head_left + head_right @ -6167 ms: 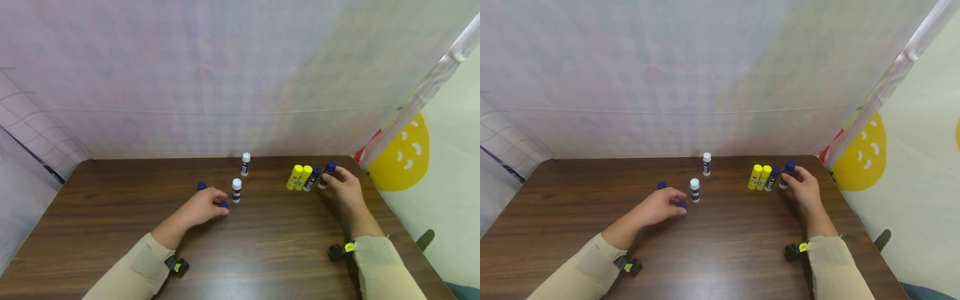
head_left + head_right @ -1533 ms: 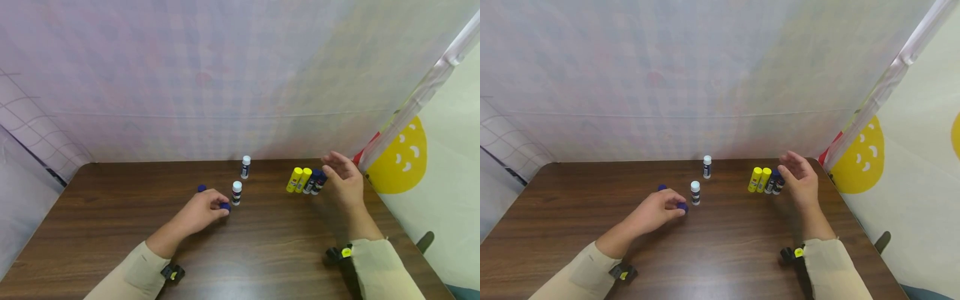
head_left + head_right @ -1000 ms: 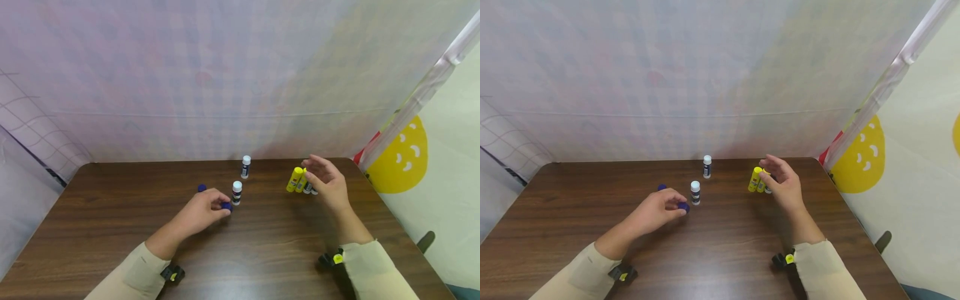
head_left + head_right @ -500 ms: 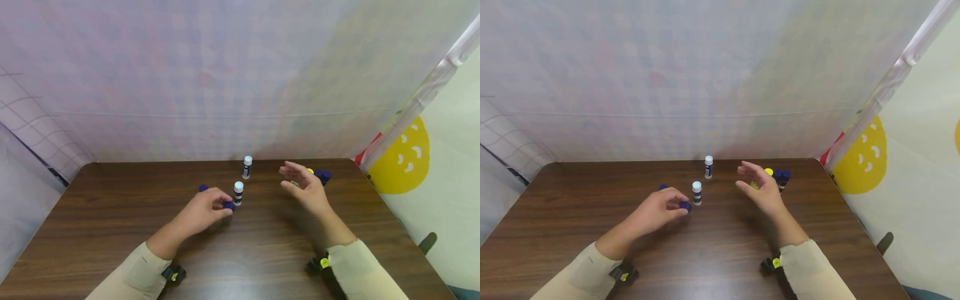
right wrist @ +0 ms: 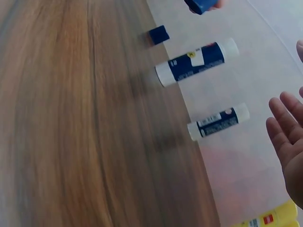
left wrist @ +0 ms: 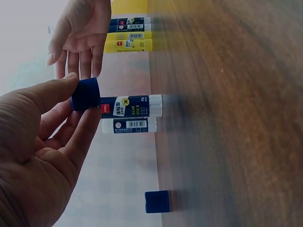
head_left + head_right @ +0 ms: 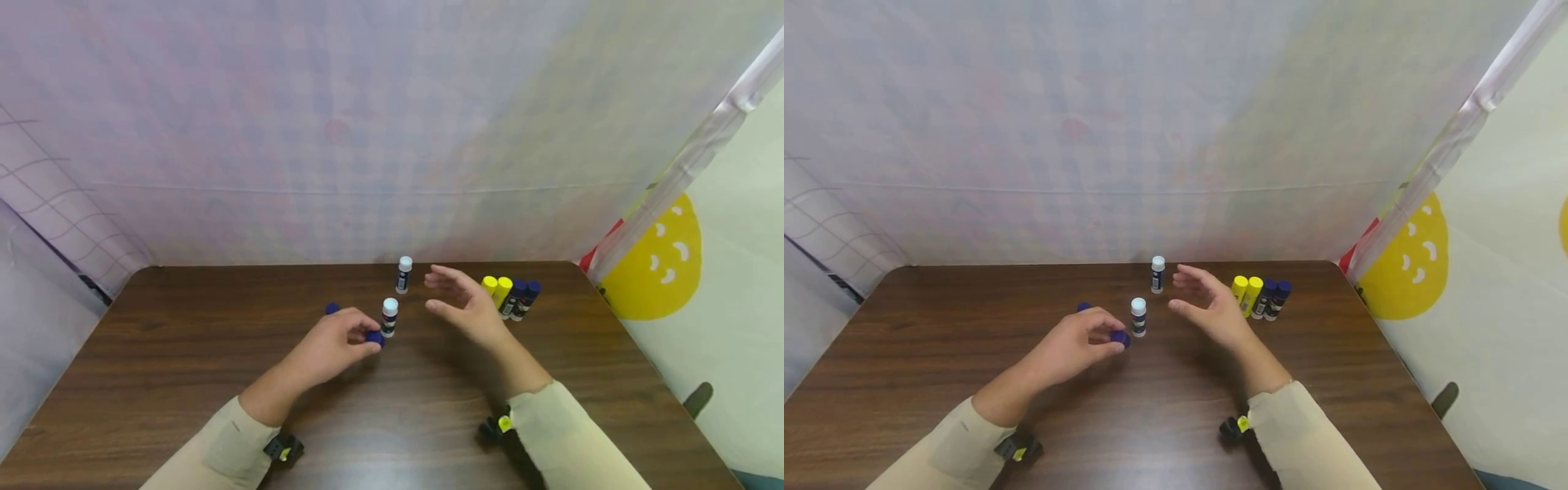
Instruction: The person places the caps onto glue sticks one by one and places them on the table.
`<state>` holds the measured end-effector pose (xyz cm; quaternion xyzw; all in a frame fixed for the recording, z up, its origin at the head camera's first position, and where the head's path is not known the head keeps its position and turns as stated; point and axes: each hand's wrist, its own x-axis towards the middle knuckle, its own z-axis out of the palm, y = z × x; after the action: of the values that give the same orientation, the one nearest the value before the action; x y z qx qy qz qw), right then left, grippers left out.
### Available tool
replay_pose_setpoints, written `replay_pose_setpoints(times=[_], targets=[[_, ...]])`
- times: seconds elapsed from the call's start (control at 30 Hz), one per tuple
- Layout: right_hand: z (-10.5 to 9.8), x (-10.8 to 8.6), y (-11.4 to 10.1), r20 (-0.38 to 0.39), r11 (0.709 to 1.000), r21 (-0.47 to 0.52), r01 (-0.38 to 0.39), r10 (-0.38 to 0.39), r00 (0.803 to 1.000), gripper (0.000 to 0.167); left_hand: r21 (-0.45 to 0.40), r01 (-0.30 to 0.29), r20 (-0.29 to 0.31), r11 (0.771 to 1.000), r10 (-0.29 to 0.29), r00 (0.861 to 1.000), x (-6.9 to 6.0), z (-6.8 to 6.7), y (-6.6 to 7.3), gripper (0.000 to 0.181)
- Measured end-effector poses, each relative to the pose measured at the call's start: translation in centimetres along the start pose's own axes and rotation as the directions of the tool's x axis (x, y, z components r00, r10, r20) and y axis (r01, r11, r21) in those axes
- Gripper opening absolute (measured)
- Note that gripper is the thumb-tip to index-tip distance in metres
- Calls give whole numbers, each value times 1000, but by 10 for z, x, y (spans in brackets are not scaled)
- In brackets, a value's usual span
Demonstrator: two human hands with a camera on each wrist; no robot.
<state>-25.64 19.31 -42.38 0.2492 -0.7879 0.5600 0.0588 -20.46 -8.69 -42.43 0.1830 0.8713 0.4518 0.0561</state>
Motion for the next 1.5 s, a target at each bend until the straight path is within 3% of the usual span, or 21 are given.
replay_pose_setpoints(times=[0.37, 1.03, 1.5], targets=[[23, 10, 10, 40, 999, 50, -9, 7, 999, 58, -7, -23, 2, 1000, 23, 1000, 1, 0, -2, 22], [48, 9, 20, 96, 999, 34, -42, 38, 995, 57, -14, -38, 14, 999, 38, 999, 0, 0, -1, 21], [58, 12, 28, 104, 986, 110, -129, 117, 988, 52, -11, -52, 18, 999, 52, 998, 0, 0, -1, 21]])
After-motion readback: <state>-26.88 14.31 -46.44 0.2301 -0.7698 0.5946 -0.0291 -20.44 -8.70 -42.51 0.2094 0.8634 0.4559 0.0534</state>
